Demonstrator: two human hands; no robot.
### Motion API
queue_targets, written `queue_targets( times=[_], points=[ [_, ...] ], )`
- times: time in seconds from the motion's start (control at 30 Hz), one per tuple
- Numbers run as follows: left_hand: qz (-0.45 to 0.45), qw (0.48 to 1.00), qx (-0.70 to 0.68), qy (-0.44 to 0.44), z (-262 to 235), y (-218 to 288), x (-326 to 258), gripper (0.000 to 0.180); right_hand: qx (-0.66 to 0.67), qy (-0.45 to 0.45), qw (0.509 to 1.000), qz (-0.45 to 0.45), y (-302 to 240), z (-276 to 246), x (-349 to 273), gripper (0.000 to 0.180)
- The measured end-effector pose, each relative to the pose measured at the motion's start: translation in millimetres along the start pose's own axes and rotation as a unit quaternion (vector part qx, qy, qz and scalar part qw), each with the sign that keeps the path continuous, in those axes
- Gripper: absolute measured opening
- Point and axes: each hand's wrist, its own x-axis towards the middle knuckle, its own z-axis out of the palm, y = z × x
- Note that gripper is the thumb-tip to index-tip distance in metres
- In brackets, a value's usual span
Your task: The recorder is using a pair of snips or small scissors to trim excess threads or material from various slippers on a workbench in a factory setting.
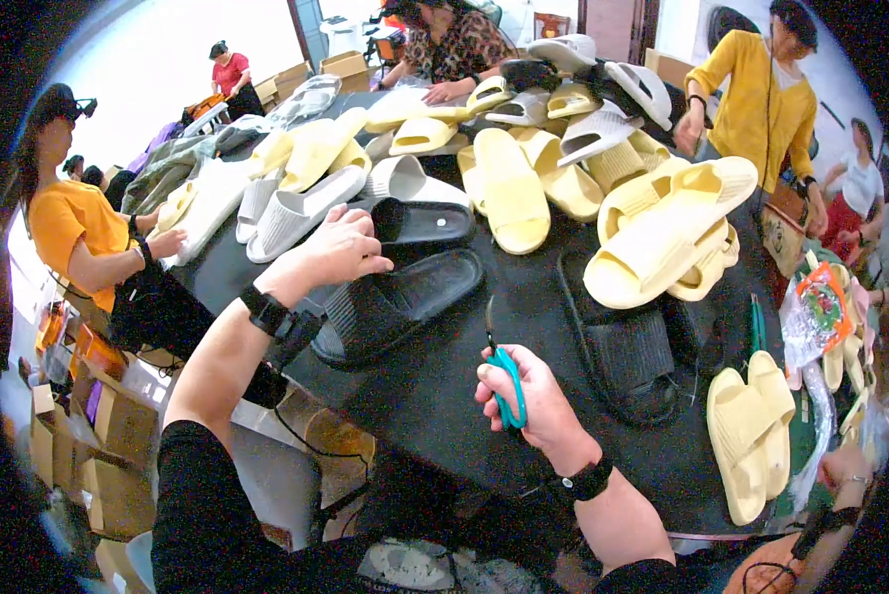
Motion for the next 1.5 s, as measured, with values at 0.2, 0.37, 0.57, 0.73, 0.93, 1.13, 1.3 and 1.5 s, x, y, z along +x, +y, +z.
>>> queue_targets(
  times=[0.2, 0.37, 0.57, 0.73, 0.93, 1.13, 1.3, 1.5],
  points=[
    [0.023, 0.999, 0.024, -0.006, -3.1, 8.4, -15.0, 0.047, -0.004, -0.001, 1.0, 0.001, -0.9, 0.4, 0.1, 0.03],
    [0.017, 0.993, -0.086, -0.084, -13.3, 5.0, -26.6, 0.048, -0.011, 0.001, 1.0, -0.004, 0.0, -1.5, 0.6, 0.03],
    [0.053, 0.983, -0.078, -0.157, -20.8, 8.0, -27.7, 0.05, 0.005, -0.001, 1.0, -0.01, 1.7, -1.1, 0.5, 0.032],
    [0.004, 0.982, -0.063, -0.18, -28.3, 14.0, -30.5, 0.053, -0.01, -0.001, 1.0, -0.004, 2.5, 0.2, 1.2, 0.033],
    [-0.113, 0.981, -0.101, -0.118, -31.9, 27.9, -44.9, 0.055, -0.017, 0.003, 1.0, -0.013, 1.3, -2.7, -0.1, 0.037],
    [-0.335, 0.79, -0.513, -0.028, -39.4, 27.6, -76.4, 0.038, -0.041, 0.027, 0.998, -0.045, -7.0, 4.0, -9.0, 0.034],
    [-0.306, 0.56, -0.769, 0.037, -30.6, 50.2, -106.1, 0.019, -0.134, 0.0, 0.981, -0.142, -0.2, 9.3, -8.2, 0.041],
    [-0.177, 0.375, -0.896, 0.162, -30.1, 86.2, -123.2, 0.006, -0.291, -0.002, 0.924, -0.248, 7.7, 13.5, -10.3, 0.05]
  ],
)
